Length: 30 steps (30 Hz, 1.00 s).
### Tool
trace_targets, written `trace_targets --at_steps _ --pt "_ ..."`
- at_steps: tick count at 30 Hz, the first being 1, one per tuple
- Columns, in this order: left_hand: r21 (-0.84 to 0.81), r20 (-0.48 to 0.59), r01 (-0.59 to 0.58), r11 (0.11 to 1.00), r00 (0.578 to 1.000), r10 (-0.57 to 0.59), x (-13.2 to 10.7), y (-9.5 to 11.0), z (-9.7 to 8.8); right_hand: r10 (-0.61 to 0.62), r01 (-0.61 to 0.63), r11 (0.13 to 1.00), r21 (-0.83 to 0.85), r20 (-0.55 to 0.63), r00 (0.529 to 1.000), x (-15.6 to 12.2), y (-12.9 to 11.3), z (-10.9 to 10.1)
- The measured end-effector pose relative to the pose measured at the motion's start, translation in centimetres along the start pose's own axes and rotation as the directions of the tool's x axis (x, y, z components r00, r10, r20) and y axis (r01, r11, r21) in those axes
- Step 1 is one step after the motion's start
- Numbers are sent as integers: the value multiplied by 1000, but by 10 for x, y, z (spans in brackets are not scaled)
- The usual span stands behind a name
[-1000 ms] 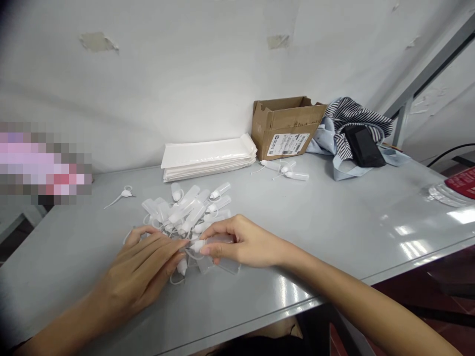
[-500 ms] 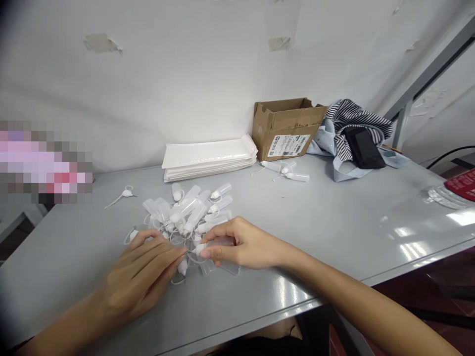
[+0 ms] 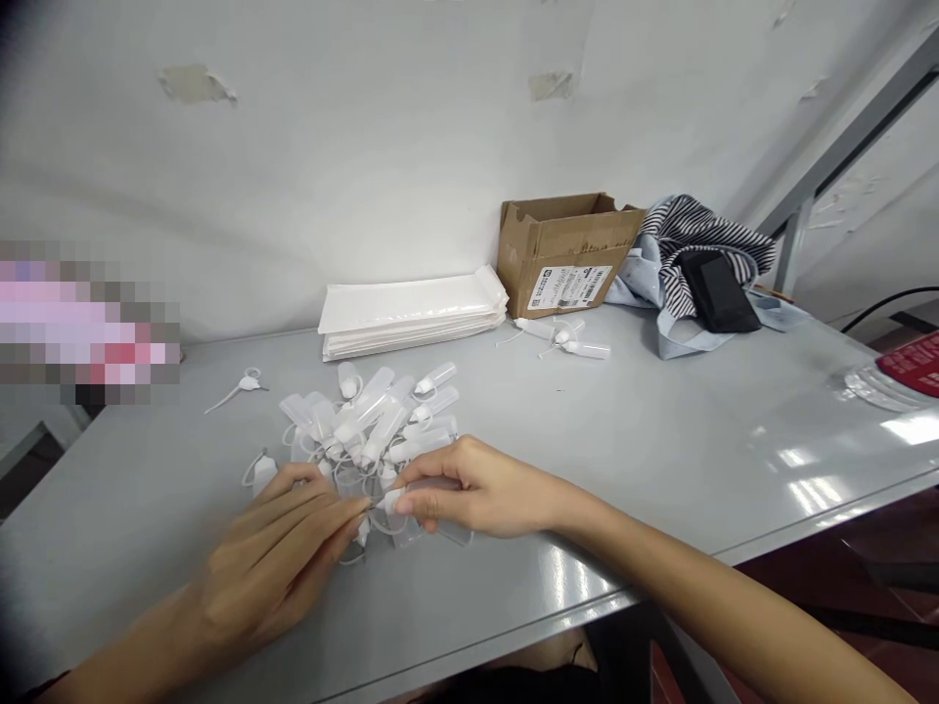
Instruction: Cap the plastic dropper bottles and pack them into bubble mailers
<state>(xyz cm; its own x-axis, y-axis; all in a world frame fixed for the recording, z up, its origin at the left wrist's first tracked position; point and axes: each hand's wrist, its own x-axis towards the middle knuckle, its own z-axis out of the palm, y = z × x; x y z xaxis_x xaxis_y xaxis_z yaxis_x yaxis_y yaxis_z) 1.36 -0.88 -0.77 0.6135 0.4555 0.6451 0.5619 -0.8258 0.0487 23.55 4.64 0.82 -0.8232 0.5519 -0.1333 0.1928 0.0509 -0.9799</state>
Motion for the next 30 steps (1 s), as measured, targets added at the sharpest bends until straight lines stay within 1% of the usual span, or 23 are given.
trace_targets --at_steps 3,8,11,18,25,30 --pt "22 -24 13 1000 1000 -12 2 1 0 7 -7 1000 -6 -16 1000 1 -1 -1" --pt "57 -33 103 993 994 -101 2 1 -2 -3 4 1000 8 -92 996 3 -3 -5" --pt "69 -46 126 990 991 -123 2 0 -3 -9 10 1000 19 -104 995 3 -3 -6" --pt "50 -53 107 993 993 -104 4 1 -2 8 -10 1000 -21 -72 997 2 1 -5" --pt "63 -56 107 992 993 -103 4 2 0 -12 10 1000 -18 -72 997 1 2 -4" --pt "43 -30 64 997 998 -63 4 3 0 -22 22 1000 -4 -57 998 1 0 -2"
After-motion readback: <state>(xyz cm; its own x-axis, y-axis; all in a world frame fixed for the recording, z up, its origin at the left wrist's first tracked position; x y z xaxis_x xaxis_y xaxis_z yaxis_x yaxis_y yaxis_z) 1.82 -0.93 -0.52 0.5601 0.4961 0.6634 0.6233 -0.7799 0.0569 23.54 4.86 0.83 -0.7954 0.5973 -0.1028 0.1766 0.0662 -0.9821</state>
